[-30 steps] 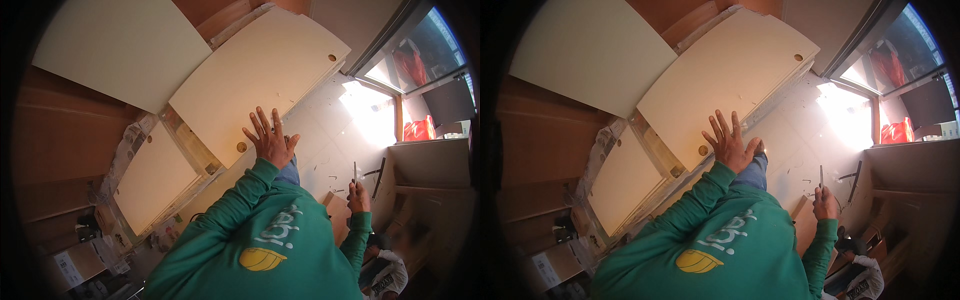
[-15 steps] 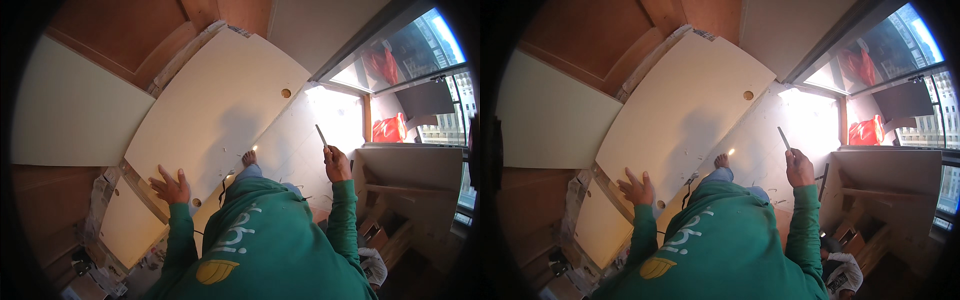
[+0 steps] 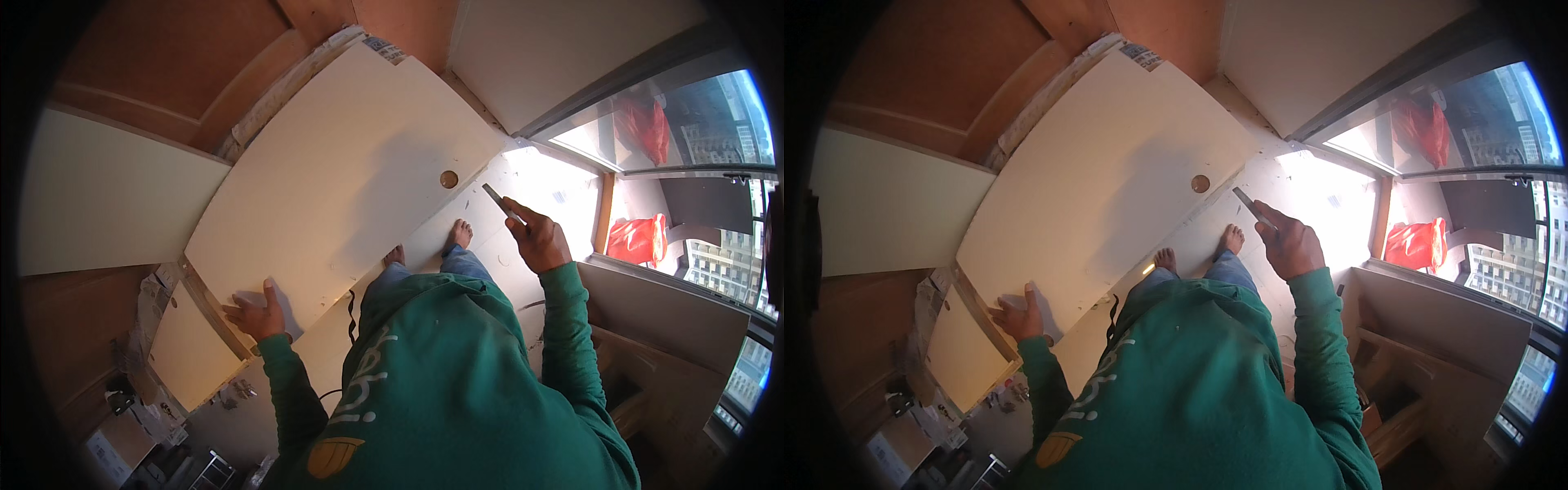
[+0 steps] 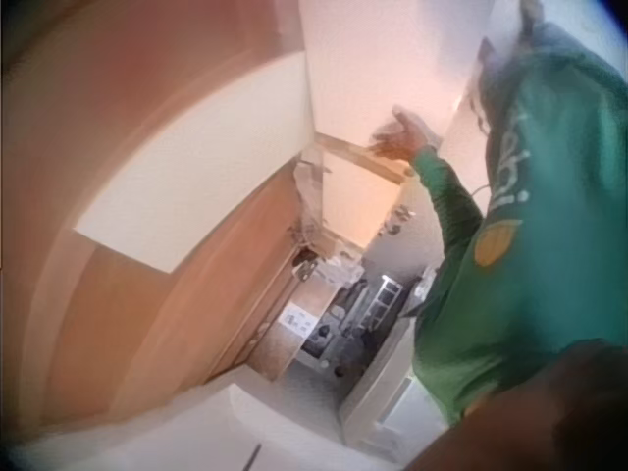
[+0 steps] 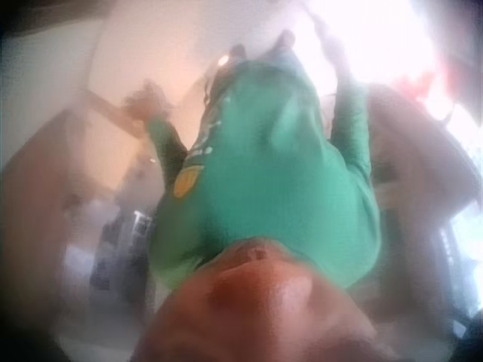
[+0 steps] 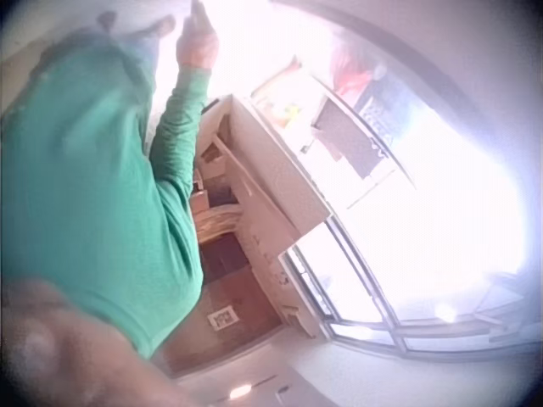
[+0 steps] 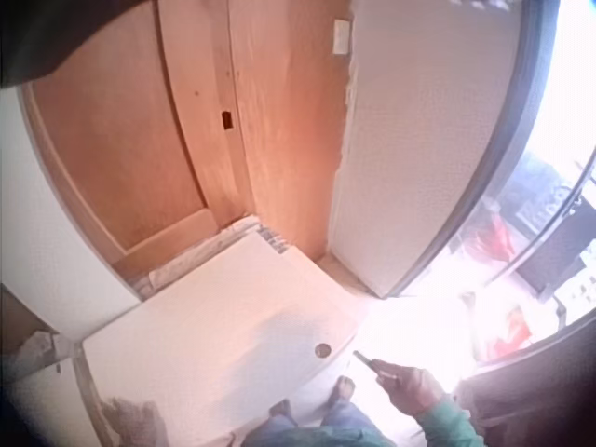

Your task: The person uses a screwdriver to tighten screws into pre-drilled holes on white cabinet panels. They repeatedly position the panels, align them, and secure them with the tool. Another person is visible in the background working on similar panels.

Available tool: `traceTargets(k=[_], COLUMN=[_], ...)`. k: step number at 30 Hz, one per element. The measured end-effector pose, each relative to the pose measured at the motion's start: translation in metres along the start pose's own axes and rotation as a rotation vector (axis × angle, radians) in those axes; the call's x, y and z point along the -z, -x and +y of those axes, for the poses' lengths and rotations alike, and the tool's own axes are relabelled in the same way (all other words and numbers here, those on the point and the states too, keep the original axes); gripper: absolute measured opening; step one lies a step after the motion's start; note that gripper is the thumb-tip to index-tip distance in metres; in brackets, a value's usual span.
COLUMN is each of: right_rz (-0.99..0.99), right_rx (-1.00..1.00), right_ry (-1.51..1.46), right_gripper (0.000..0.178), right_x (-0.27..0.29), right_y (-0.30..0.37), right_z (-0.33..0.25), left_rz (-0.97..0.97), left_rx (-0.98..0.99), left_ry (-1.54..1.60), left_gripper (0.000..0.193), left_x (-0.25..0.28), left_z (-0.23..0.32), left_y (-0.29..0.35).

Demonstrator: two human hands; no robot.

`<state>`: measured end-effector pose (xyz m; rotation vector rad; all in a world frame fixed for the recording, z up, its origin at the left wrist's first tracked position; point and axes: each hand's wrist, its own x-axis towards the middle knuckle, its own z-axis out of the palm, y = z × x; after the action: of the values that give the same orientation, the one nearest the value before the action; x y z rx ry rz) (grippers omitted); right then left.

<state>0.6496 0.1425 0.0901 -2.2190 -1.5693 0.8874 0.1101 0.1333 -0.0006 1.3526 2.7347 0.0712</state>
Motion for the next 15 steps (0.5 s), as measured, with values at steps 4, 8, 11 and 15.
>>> traceTargets(k=[4, 8, 11, 15], right_rz=[-0.127, -0.266, -0.347, -0.505], right_rx=[0.148, 0.364, 0.569, 0.685], right_ry=[0.192, 0.391, 0.565, 0.704], right_gripper=[0.039, 0.046, 0.058, 0.061], right_x=[0.027, 0.056, 0.071, 0.076], right_y=[-0.036, -0.067, -0.089, -0.114], right_z=[0.013, -0.008, -0.018, -0.040], left_rz=[-0.101, -0.138, -0.048, -0.030], left_rx=[-0.594, -0.895, -0.850, -0.740], left_ry=[0.404, 0.378, 0.269, 0.296], left_gripper=[0.101, 0.123, 0.126, 0.125], left_x=[0.018, -0.021, -0.044, -0.050], left_z=[0.155, 0.277, 0.329, 0.347], left_y=[0.063, 0.107, 0.120, 0.122])
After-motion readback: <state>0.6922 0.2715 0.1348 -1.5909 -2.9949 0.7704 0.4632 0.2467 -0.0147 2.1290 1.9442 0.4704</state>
